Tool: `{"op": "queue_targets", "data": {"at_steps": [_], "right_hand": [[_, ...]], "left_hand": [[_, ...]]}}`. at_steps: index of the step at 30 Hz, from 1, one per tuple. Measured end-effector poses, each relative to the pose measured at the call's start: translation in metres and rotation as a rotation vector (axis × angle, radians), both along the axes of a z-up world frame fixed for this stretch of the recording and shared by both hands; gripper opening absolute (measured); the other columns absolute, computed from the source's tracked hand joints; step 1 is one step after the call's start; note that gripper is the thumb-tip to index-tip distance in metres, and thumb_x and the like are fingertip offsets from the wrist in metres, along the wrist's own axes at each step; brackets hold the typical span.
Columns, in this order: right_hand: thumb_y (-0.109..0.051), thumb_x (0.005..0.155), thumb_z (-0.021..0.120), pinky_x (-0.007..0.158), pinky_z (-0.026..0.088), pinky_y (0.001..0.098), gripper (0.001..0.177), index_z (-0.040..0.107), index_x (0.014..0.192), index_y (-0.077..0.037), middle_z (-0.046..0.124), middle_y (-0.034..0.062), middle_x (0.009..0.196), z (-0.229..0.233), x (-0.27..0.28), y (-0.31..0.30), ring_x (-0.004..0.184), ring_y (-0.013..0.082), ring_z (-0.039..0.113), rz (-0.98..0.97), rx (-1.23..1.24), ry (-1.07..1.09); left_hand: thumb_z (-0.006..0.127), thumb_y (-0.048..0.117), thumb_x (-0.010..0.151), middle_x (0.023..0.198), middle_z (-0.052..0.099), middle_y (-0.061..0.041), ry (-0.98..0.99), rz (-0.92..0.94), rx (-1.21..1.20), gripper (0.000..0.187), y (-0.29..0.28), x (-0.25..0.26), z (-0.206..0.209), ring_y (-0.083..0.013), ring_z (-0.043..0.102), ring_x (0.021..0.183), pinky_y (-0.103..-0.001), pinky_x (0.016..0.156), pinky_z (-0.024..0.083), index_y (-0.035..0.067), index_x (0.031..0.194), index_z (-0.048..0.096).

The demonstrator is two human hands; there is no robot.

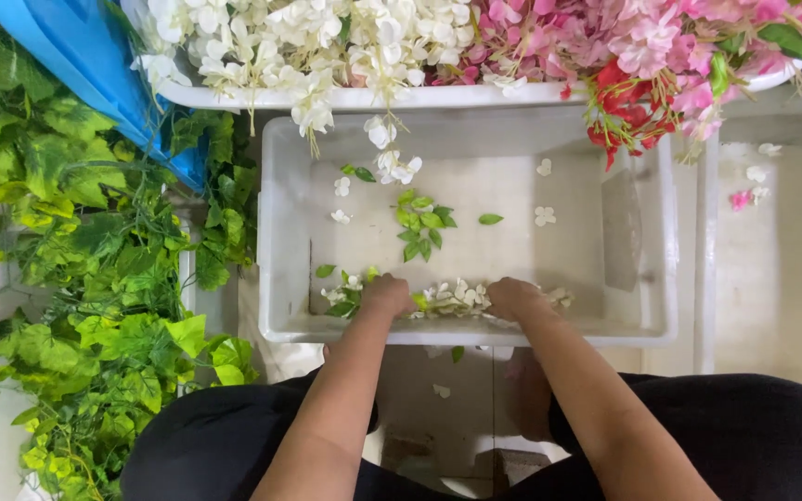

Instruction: The person arranges white and pink artificial flowers in a white plastic tub. They pick up bunches of flowers, separate them, and place them into the container, occasionally adjusting the arrangement by hand.

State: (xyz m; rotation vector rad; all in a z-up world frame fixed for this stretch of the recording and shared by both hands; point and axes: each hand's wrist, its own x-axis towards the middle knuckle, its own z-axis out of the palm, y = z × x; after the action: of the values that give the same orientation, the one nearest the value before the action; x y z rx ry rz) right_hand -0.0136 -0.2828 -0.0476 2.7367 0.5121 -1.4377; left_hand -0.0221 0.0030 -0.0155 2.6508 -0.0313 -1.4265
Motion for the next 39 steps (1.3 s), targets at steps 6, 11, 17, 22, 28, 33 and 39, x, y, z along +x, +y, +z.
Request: {"op": "queue_targets", "data": {"at_steps": [6, 11, 17, 22, 28, 33, 39], "right_hand": [[-0.049, 0.094, 0.051, 0.094, 0.057, 0.0516, 0.055, 0.067, 0.128, -0.010, 0.069, 0.0173, 0.123, 0.042, 0.018, 0.012, 0.117, 0.0353, 0.068, -0.049, 0.012, -0.097], [-0.057, 0.095, 0.045, 0.096, 0.055, 0.0516, 0.062, 0.060, 0.134, -0.011, 0.062, 0.0165, 0.128, 0.059, 0.032, 0.026, 0.122, 0.0366, 0.063, -0.026, -0.014, -0.232], [-0.065, 0.098, 0.037, 0.103, 0.050, 0.0461, 0.066, 0.046, 0.141, -0.015, 0.054, 0.0130, 0.132, 0.112, 0.038, 0.038, 0.129, 0.0315, 0.055, -0.022, 0.016, -0.359], [-0.074, 0.095, 0.041, 0.106, 0.046, 0.0438, 0.075, 0.041, 0.145, -0.017, 0.051, 0.0110, 0.136, 0.157, 0.038, 0.047, 0.132, 0.0294, 0.050, -0.073, 0.075, -0.466], [-0.077, 0.093, 0.039, 0.107, 0.047, 0.0438, 0.080, 0.041, 0.146, -0.018, 0.053, 0.0107, 0.137, 0.215, 0.037, 0.050, 0.132, 0.0285, 0.051, -0.068, 0.093, -0.562], [-0.077, 0.095, 0.037, 0.105, 0.049, 0.0439, 0.077, 0.046, 0.145, -0.019, 0.055, 0.0105, 0.137, 0.242, 0.041, 0.050, 0.131, 0.0273, 0.054, -0.080, 0.126, -0.646], [-0.074, 0.095, 0.037, 0.104, 0.051, 0.0453, 0.074, 0.050, 0.142, -0.018, 0.058, 0.0115, 0.133, 0.304, 0.058, 0.051, 0.129, 0.0289, 0.057, -0.088, 0.221, -0.747]], "left_hand": [[0.058, 0.038, 0.082, 0.139, 0.056, -0.021, -0.060, -0.044, 0.022, 0.065, -0.012, 0.019, 0.057, -0.0393, 0.047, 0.136, -0.061, 0.109, 0.041, 0.011, 0.142, 0.060], [0.049, 0.055, 0.088, 0.157, 0.042, -0.017, -0.052, 0.013, -0.025, 0.077, -0.028, 0.031, 0.179, -0.0347, 0.031, 0.149, -0.054, 0.124, 0.018, 0.014, 0.153, 0.046], [0.036, 0.073, 0.097, 0.161, 0.033, -0.019, -0.234, 0.039, -0.071, 0.084, -0.028, 0.029, 0.185, -0.0336, 0.022, 0.154, -0.053, 0.125, 0.014, 0.015, 0.157, 0.034], [0.035, 0.074, 0.098, 0.162, 0.031, -0.020, -0.351, 0.021, -0.070, 0.084, -0.030, 0.023, 0.203, -0.0342, 0.020, 0.155, -0.056, 0.126, 0.011, 0.014, 0.157, 0.034], [0.033, 0.079, 0.096, 0.156, 0.039, -0.021, -0.475, 0.044, -0.120, 0.090, -0.031, 0.017, 0.249, -0.0334, 0.028, 0.152, -0.055, 0.124, 0.018, 0.011, 0.154, 0.038], [0.039, 0.075, 0.095, 0.159, 0.036, -0.018, -0.544, 0.067, -0.143, 0.086, -0.037, 0.009, 0.304, -0.0320, 0.028, 0.152, -0.054, 0.125, 0.019, 0.015, 0.157, 0.035], [0.030, 0.078, 0.095, 0.154, 0.041, -0.018, -0.667, 0.033, -0.161, 0.089, -0.032, 0.032, 0.335, -0.0325, 0.036, 0.148, -0.051, 0.121, 0.029, 0.012, 0.153, 0.039]]}}
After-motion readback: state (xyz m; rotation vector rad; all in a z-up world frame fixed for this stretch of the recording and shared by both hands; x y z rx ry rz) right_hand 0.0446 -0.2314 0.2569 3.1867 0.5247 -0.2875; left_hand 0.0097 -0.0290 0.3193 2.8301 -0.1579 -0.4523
